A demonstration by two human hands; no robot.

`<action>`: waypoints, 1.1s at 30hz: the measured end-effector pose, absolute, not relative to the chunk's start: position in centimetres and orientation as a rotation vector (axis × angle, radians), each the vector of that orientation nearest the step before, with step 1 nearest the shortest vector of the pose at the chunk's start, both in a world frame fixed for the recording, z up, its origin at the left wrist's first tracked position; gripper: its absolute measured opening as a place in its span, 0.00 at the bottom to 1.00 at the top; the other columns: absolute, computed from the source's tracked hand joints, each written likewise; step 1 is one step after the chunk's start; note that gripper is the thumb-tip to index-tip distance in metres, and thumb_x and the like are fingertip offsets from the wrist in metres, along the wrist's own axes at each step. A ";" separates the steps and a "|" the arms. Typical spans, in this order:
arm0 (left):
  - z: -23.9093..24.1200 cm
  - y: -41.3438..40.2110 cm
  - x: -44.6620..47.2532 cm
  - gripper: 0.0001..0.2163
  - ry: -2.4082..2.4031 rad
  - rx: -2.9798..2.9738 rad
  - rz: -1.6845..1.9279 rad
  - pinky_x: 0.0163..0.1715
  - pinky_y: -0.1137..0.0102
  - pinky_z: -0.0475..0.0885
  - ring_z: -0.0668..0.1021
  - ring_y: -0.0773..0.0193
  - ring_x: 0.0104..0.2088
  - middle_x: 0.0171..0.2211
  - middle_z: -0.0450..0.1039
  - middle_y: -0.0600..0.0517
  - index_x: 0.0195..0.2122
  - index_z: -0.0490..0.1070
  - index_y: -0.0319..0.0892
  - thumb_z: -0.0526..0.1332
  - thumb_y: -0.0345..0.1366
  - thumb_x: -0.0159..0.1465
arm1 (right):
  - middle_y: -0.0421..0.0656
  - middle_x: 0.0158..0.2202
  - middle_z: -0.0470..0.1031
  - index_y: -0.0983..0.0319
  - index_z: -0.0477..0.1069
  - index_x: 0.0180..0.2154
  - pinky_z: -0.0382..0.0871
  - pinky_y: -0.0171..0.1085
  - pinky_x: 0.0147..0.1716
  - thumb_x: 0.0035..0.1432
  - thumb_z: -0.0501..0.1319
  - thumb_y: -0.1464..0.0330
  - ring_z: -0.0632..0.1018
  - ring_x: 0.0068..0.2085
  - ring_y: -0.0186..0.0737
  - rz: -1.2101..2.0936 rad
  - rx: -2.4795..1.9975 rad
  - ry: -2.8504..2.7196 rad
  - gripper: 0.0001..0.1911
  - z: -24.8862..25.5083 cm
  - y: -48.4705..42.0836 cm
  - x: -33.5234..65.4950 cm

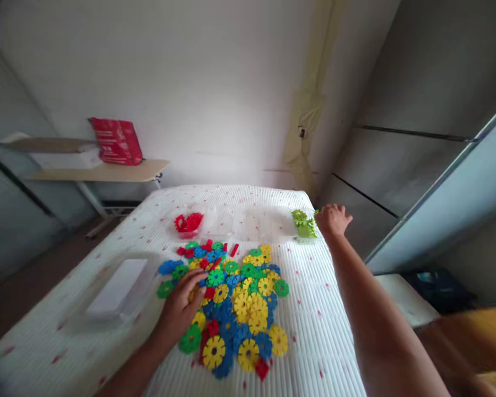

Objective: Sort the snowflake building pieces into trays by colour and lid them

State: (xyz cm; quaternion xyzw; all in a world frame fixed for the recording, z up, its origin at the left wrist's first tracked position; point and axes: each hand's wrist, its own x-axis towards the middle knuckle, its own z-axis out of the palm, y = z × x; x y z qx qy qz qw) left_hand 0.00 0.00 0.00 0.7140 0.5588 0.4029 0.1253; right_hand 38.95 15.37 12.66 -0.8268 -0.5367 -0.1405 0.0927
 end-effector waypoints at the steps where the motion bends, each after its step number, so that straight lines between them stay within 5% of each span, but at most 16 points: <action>1: 0.0 0.0 0.1 0.15 1.628 2.077 1.176 0.51 0.57 0.68 0.72 0.56 0.50 0.48 0.70 0.44 0.44 0.71 0.39 0.51 0.38 0.61 | 0.54 0.46 0.70 0.67 0.72 0.42 0.60 0.50 0.41 0.53 0.50 0.69 0.64 0.49 0.52 -0.419 -2.464 -1.611 0.18 12.7 15.4 39.0; 12: 0.3 -0.1 0.5 0.14 1.634 2.073 1.222 0.51 0.58 0.68 0.72 0.56 0.49 0.47 0.71 0.45 0.43 0.71 0.41 0.52 0.38 0.61 | 0.53 0.42 0.72 0.63 0.74 0.39 0.61 0.52 0.42 0.52 0.51 0.68 0.65 0.48 0.51 -0.153 -2.505 -1.597 0.17 12.2 16.3 38.9; 33: 0.3 -0.1 0.5 0.13 1.615 2.078 1.239 0.51 0.59 0.68 0.72 0.57 0.49 0.47 0.71 0.46 0.43 0.71 0.42 0.52 0.37 0.60 | 0.52 0.41 0.72 0.63 0.74 0.40 0.60 0.54 0.42 0.50 0.54 0.69 0.67 0.48 0.53 -0.269 -2.597 -1.665 0.16 12.3 15.5 39.2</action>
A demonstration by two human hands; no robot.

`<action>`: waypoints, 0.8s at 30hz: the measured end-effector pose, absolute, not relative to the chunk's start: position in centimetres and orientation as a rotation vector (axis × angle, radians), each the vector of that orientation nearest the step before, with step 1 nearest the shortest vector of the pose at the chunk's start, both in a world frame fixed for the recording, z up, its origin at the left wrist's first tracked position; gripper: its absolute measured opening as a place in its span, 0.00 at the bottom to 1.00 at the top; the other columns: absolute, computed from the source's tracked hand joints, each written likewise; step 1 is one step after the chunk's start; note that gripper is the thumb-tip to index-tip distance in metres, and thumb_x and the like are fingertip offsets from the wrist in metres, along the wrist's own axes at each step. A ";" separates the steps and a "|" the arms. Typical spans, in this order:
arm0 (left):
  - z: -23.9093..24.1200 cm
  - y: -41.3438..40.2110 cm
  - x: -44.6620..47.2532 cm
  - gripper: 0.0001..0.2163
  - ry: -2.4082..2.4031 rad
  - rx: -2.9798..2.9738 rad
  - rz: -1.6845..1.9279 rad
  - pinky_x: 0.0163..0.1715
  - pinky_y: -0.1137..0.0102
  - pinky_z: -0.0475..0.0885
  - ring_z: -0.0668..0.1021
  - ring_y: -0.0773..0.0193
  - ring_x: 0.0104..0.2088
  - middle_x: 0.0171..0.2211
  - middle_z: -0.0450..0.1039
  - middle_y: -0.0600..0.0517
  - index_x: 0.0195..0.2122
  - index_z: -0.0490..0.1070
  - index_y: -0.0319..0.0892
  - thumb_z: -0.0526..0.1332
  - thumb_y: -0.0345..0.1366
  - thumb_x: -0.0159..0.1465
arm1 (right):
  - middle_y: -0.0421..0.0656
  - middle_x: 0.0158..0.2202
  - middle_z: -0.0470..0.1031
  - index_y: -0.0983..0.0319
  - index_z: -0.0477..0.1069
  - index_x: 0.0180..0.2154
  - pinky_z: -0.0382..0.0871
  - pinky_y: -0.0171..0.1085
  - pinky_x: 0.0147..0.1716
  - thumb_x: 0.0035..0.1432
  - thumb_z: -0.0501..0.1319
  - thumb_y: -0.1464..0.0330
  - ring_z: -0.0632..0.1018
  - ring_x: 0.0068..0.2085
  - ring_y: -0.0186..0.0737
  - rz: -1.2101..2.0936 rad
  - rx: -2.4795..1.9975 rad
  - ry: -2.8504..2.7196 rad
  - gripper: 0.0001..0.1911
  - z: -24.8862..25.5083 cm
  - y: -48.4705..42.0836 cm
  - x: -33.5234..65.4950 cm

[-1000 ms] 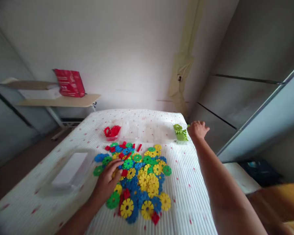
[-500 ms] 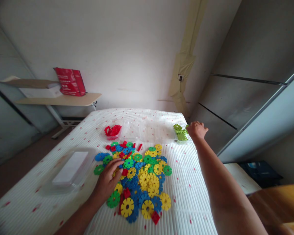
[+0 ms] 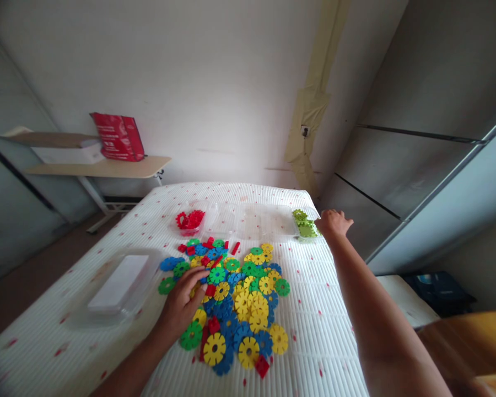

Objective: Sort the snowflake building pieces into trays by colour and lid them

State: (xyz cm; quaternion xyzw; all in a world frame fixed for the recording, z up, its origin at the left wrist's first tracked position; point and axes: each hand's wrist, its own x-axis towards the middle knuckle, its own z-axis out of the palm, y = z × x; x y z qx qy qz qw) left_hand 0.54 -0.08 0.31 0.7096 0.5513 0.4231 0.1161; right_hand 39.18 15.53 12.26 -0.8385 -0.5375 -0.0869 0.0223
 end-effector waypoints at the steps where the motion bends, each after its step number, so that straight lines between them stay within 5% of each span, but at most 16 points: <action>1: 0.3 -0.1 0.5 0.13 1.615 2.076 1.243 0.51 0.59 0.68 0.72 0.57 0.49 0.47 0.71 0.46 0.43 0.71 0.42 0.52 0.37 0.60 | 0.52 0.42 0.72 0.63 0.74 0.40 0.60 0.55 0.42 0.50 0.55 0.68 0.67 0.49 0.53 -0.248 -2.607 -1.680 0.16 12.2 15.5 39.1; 18: 1.0 -0.3 0.6 0.13 1.614 2.059 1.202 0.51 0.58 0.68 0.72 0.57 0.49 0.47 0.70 0.46 0.42 0.71 0.42 0.52 0.36 0.60 | 0.53 0.40 0.72 0.61 0.75 0.40 0.63 0.57 0.41 0.51 0.53 0.65 0.70 0.45 0.53 0.010 -2.630 -1.554 0.16 11.7 15.1 39.0; 24: 1.2 -0.4 0.7 0.12 1.599 2.055 1.234 0.50 0.59 0.68 0.72 0.57 0.49 0.47 0.70 0.46 0.42 0.71 0.42 0.53 0.35 0.60 | 0.54 0.42 0.73 0.62 0.75 0.36 0.64 0.53 0.42 0.54 0.50 0.67 0.70 0.46 0.54 -0.193 -2.347 -1.546 0.15 12.9 13.5 38.5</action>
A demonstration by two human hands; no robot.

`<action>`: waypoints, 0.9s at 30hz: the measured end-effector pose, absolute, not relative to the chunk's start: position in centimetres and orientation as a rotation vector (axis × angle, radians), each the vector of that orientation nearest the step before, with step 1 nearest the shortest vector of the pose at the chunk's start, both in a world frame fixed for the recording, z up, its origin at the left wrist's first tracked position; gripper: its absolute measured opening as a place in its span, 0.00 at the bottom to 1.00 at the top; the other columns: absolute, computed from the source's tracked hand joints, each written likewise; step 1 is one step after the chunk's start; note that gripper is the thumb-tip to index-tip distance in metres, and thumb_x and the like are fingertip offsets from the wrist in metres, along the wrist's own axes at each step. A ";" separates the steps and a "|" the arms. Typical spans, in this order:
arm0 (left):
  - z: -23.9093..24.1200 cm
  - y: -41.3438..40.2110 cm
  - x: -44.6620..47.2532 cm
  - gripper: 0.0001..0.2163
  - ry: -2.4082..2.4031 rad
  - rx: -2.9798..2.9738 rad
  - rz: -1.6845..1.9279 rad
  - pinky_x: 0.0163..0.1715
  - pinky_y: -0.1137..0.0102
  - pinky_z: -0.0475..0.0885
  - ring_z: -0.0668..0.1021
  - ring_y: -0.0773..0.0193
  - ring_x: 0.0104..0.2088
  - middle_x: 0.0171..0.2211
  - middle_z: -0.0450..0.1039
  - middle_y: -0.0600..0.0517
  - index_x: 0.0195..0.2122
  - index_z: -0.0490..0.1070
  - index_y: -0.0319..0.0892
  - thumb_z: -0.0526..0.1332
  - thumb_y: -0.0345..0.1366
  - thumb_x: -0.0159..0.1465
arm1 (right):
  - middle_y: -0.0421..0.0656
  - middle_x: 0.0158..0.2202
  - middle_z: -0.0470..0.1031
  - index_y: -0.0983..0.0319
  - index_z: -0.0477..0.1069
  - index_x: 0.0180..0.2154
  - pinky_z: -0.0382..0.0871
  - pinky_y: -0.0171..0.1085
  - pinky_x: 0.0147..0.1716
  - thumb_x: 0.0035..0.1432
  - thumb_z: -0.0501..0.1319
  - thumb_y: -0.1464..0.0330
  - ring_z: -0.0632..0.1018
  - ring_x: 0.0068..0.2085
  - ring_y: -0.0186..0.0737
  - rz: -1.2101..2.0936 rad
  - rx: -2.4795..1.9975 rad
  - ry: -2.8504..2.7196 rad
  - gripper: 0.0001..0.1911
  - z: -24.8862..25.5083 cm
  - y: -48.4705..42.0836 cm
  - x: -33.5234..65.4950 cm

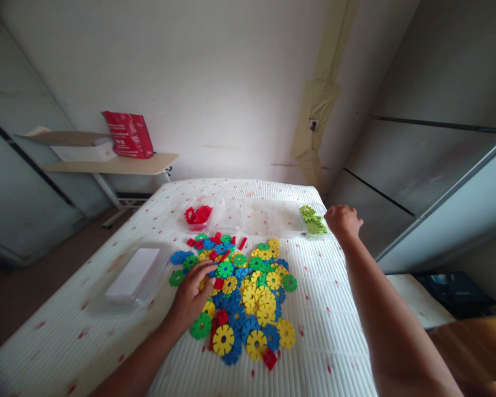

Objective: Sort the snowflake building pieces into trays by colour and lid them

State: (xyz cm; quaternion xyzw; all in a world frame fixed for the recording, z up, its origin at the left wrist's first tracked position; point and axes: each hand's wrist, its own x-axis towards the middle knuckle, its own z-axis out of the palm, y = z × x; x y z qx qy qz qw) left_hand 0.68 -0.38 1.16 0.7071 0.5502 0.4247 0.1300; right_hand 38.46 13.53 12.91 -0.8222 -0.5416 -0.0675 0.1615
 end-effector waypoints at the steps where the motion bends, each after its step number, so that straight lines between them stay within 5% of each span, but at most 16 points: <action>1: 1.1 -0.4 0.7 0.12 1.599 2.053 1.237 0.50 0.59 0.68 0.72 0.57 0.49 0.47 0.70 0.46 0.43 0.71 0.42 0.53 0.35 0.60 | 0.53 0.43 0.73 0.63 0.74 0.34 0.64 0.51 0.43 0.54 0.51 0.67 0.70 0.46 0.53 -0.246 -2.234 -1.578 0.15 13.2 12.9 38.1; 6: 1.0 -0.4 0.7 0.12 1.592 2.055 1.248 0.50 0.60 0.68 0.72 0.58 0.49 0.47 0.70 0.47 0.43 0.70 0.42 0.52 0.34 0.60 | 0.47 0.40 0.76 0.62 0.72 0.33 0.66 0.40 0.44 0.55 0.52 0.64 0.74 0.41 0.43 -0.104 -1.648 -1.836 0.13 12.5 8.3 35.1; 10: 1.2 -0.6 0.7 0.12 1.541 2.060 1.229 0.51 0.60 0.67 0.72 0.59 0.49 0.47 0.70 0.46 0.43 0.69 0.42 0.52 0.34 0.61 | 0.44 0.32 0.76 0.61 0.71 0.33 0.70 0.36 0.32 0.55 0.53 0.59 0.76 0.32 0.39 0.359 -1.481 -1.981 0.14 9.1 5.0 32.6; 14: 1.7 -1.2 0.8 0.14 1.443 2.086 1.167 0.52 0.61 0.66 0.70 0.59 0.51 0.49 0.69 0.46 0.47 0.68 0.43 0.53 0.38 0.62 | 0.43 0.33 0.77 0.60 0.71 0.38 0.70 0.36 0.31 0.55 0.54 0.58 0.76 0.30 0.38 0.452 -1.561 -2.064 0.15 6.0 4.1 31.6; 22: 2.9 -1.9 1.0 0.32 1.313 2.318 0.889 0.56 0.52 0.59 0.62 0.47 0.57 0.58 0.60 0.45 0.57 0.61 0.48 0.63 0.50 0.50 | 0.46 0.43 0.72 0.59 0.66 0.50 0.70 0.40 0.40 0.50 0.60 0.56 0.76 0.39 0.42 0.492 -1.533 -2.209 0.27 5.0 2.9 28.7; 27: 2.5 -1.9 1.1 0.28 1.339 2.258 0.951 0.55 0.55 0.62 0.65 0.52 0.56 0.55 0.63 0.45 0.57 0.60 0.46 0.61 0.38 0.53 | 0.46 0.47 0.70 0.57 0.63 0.54 0.69 0.45 0.45 0.50 0.61 0.57 0.74 0.45 0.44 0.633 -1.335 -2.197 0.29 4.6 2.1 25.2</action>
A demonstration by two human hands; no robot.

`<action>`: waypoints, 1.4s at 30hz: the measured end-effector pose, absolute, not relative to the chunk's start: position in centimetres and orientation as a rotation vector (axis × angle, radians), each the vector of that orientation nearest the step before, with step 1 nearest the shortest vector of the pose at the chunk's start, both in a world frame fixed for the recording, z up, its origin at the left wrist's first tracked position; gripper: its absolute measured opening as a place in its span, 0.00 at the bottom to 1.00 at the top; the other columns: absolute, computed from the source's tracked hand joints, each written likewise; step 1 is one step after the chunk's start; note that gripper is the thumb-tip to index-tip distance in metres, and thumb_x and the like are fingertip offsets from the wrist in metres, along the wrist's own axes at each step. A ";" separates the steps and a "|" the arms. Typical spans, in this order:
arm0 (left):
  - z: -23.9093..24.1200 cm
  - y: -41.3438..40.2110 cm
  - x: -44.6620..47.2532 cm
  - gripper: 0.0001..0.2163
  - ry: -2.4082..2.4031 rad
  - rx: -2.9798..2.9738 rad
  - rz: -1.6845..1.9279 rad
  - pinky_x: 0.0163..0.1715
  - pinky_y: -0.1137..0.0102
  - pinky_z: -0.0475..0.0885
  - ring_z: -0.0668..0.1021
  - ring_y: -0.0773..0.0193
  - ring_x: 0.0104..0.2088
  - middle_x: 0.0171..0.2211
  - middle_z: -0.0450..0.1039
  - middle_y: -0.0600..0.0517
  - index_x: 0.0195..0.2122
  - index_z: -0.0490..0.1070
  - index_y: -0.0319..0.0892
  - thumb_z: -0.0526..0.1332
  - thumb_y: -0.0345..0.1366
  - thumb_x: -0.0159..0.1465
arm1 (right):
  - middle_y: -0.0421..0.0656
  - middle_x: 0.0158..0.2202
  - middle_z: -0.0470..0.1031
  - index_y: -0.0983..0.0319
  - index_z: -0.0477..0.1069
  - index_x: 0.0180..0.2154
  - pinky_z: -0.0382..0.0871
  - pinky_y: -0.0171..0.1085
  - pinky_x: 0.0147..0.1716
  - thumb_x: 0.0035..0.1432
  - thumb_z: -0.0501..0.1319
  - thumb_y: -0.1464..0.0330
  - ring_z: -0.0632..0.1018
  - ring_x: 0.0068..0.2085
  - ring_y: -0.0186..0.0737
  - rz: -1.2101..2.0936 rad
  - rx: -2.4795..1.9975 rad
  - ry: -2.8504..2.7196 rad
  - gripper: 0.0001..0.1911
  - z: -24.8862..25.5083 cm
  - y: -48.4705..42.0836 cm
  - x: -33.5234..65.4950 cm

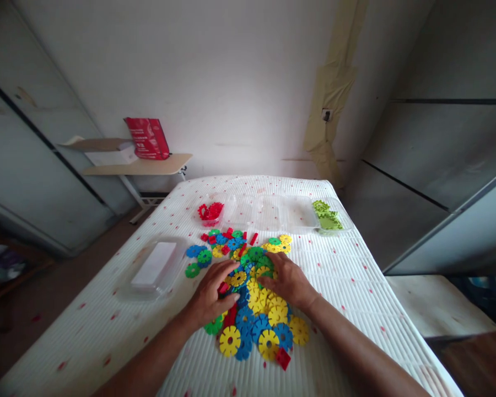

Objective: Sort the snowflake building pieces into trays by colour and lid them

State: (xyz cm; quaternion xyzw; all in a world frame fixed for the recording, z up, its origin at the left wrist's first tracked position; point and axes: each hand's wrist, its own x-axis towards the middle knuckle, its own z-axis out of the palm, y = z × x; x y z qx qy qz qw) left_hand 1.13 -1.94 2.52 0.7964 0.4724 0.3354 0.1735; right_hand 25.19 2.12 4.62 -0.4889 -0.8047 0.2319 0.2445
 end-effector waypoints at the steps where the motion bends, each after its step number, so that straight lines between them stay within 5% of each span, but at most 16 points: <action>1: 2.4 -1.9 1.1 0.27 1.350 2.235 0.981 0.55 0.56 0.62 0.66 0.54 0.55 0.54 0.64 0.45 0.56 0.61 0.45 0.60 0.35 0.54 | 0.47 0.47 0.69 0.58 0.63 0.54 0.69 0.45 0.46 0.50 0.61 0.58 0.73 0.46 0.45 0.648 -1.316 -2.192 0.29 4.6 2.1 24.5; 10: 1.8 -1.4 0.5 0.16 1.522 1.930 1.254 0.51 0.60 0.67 0.71 0.60 0.51 0.49 0.69 0.47 0.51 0.64 0.44 0.52 0.33 0.61 | 0.48 0.51 0.67 0.57 0.61 0.54 0.66 0.45 0.50 0.52 0.59 0.69 0.69 0.53 0.44 0.626 -0.925 -2.227 0.26 7.0 1.8 18.6; 16: 2.6 -2.5 -0.4 0.17 1.544 1.872 1.238 0.53 0.61 0.65 0.69 0.59 0.52 0.51 0.67 0.45 0.52 0.63 0.43 0.51 0.41 0.64 | 0.48 0.53 0.67 0.55 0.61 0.55 0.70 0.47 0.47 0.57 0.56 0.62 0.70 0.52 0.46 0.531 -1.025 -2.182 0.23 7.9 1.1 23.2; 19: 3.0 -3.8 -1.2 0.25 1.410 2.031 1.104 0.56 0.59 0.61 0.63 0.55 0.58 0.58 0.59 0.43 0.58 0.57 0.43 0.52 0.49 0.62 | 0.48 0.59 0.61 0.54 0.53 0.60 0.64 0.50 0.52 0.52 0.61 0.58 0.65 0.57 0.51 0.548 -1.056 -2.334 0.36 6.7 -1.1 27.9; 23: 3.4 -5.8 -2.6 0.48 1.253 2.325 0.722 0.57 0.48 0.54 0.52 0.41 0.62 0.64 0.44 0.42 0.63 0.46 0.48 0.62 0.61 0.44 | 0.49 0.65 0.44 0.52 0.41 0.64 0.53 0.60 0.56 0.41 0.66 0.52 0.51 0.63 0.60 0.477 -1.047 -2.619 0.54 4.0 -5.7 31.9; 26: 3.1 -7.1 -2.6 0.55 1.221 2.460 0.533 0.56 0.40 0.48 0.49 0.34 0.62 0.66 0.37 0.42 0.64 0.43 0.51 0.65 0.62 0.36 | 0.48 0.66 0.40 0.52 0.40 0.64 0.46 0.65 0.56 0.38 0.66 0.51 0.49 0.63 0.64 0.376 -1.086 -2.651 0.56 2.4 -7.7 31.8; 29: 2.4 -7.7 -1.2 0.56 1.339 2.499 0.557 0.55 0.38 0.47 0.49 0.32 0.62 0.66 0.32 0.42 0.64 0.41 0.50 0.66 0.61 0.36 | 0.49 0.66 0.41 0.53 0.39 0.64 0.52 0.62 0.56 0.43 0.64 0.54 0.52 0.62 0.61 0.281 -1.087 -2.555 0.53 1.6 -7.2 29.5; 32: 1.9 -7.2 0.5 0.48 1.494 2.498 0.663 0.55 0.43 0.52 0.53 0.36 0.61 0.66 0.37 0.42 0.64 0.44 0.49 0.66 0.53 0.45 | 0.52 0.65 0.46 0.56 0.43 0.64 0.63 0.56 0.51 0.48 0.62 0.57 0.60 0.60 0.58 0.221 -1.079 -2.484 0.46 1.8 -5.1 26.7; 37: 2.3 -4.3 1.5 0.32 1.665 2.411 0.826 0.52 0.53 0.60 0.62 0.47 0.57 0.61 0.53 0.44 0.60 0.55 0.48 0.62 0.44 0.54 | 0.49 0.58 0.62 0.58 0.52 0.60 0.67 0.46 0.50 0.55 0.56 0.67 0.67 0.55 0.46 0.231 -1.045 -2.328 0.31 2.9 -1.4 23.6; 42: 3.6 -2.8 1.1 0.25 1.784 2.301 0.927 0.51 0.56 0.60 0.65 0.51 0.54 0.55 0.63 0.46 0.56 0.60 0.46 0.58 0.43 0.57 | 0.49 0.50 0.70 0.60 0.59 0.56 0.68 0.47 0.48 0.55 0.57 0.60 0.71 0.51 0.46 0.170 -1.066 -2.247 0.27 4.0 0.6 22.5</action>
